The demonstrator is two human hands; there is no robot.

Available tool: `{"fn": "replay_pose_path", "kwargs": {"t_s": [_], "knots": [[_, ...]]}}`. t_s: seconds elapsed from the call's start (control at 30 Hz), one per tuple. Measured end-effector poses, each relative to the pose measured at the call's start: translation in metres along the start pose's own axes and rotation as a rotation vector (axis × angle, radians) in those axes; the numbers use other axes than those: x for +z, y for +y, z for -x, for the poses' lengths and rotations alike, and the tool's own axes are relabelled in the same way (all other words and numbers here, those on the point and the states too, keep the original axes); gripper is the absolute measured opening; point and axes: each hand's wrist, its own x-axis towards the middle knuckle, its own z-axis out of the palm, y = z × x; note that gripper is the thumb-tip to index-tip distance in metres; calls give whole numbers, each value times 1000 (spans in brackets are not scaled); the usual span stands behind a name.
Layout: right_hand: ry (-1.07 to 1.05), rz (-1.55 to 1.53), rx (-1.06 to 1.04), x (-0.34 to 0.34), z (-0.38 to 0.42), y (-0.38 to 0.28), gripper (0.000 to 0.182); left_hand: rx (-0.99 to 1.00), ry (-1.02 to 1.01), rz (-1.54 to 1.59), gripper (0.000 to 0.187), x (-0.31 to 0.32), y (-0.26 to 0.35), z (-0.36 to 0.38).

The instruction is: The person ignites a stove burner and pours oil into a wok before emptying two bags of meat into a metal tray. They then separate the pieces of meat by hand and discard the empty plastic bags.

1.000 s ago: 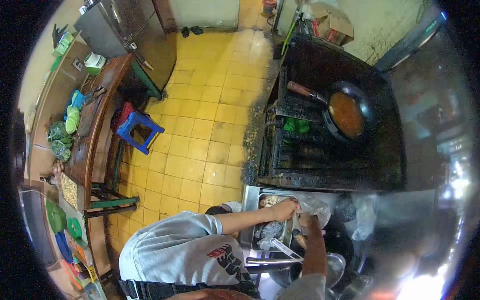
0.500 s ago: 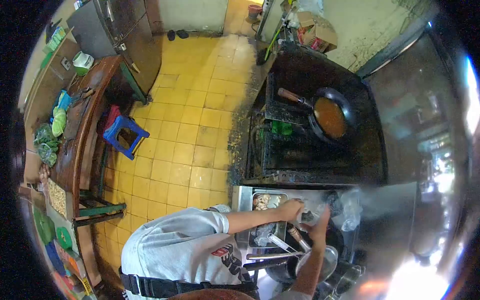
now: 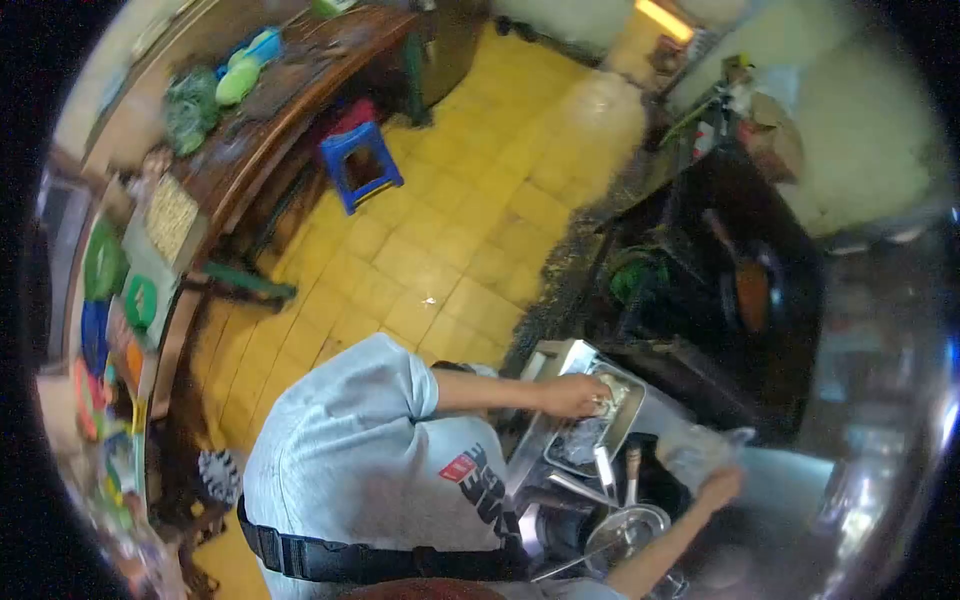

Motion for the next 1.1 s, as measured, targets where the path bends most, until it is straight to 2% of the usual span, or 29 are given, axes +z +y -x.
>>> {"fn": "replay_pose_path", "kwargs": {"t_s": [0.03,0.1,0.13,0.17,0.2,0.23,0.3,0.37,0.43,0.5,0.57,0.63,0.7,0.73,0.77,0.8,0.83,0.93,0.97,1.03,1.07,1.1], "knots": [[30,35,10,-10,0,12,38,-7,122,-27,32,3,-26,31],[-264,117,128,-108,-21,-50,33,-247,56,-168,27,-28,-36,92],[-66,201,102,-101,-19,-40,34,-340,57,-135,29,-45,-25,126],[138,277,71,-92,-22,-24,36,-304,173,-172,30,-41,-44,161],[282,-53,91,-92,-24,-18,36,-437,257,-179,31,-44,-47,198],[410,-399,122,-89,-26,-10,36,-468,289,-196,31,-44,-43,236],[281,-569,147,-85,-58,23,37,-678,455,-261,31,-49,-36,303],[169,221,138,-182,-56,-72,40,-850,600,-235,29,-38,-50,368],[204,89,50,-220,-65,-100,42,-949,761,-210,28,-27,-41,433],[234,-48,-46,-252,-77,-135,43,-1052,858,-263,30,0,-70,502],[279,-166,-164,-285,-74,-174,41,-1218,992,-136,32,5,-43,542],[312,-220,-204,-346,-40,-258,34,-1277,1043,-134,30,18,-37,580],[377,-359,-530,-403,-7,-332,39,-1339,1117,-119,28,34,-43,619],[336,-379,-657,-399,-14,-341,53,-1417,1124,-61,27,46,-50,641],[312,-618,-799,-414,-2,-368,48,-1493,1122,-4,25,62,-58,658],[162,-700,-879,-416,-1,-394,36,-1595,1206,-82,24,79,-68,675],[4,-775,-956,-420,6,-423,28,-1609,1244,-67,24,84,-61,698],[-177,-924,-1283,-453,51,-528,25,-1426,1803,525,21,127,-31,734],[-207,-935,-1365,-454,64,-563,27,-1424,1843,548,21,142,-26,748],[-316,-849,-1555,-479,99,-623,36,-1140,2167,791,19,183,-7,776],[-326,-835,-1684,-491,122,-654,37,-1132,2223,816,19,200,-1,784],[-335,-812,-1821,-501,145,-685,38,-1200,2310,697,19,218,0,794]]}}
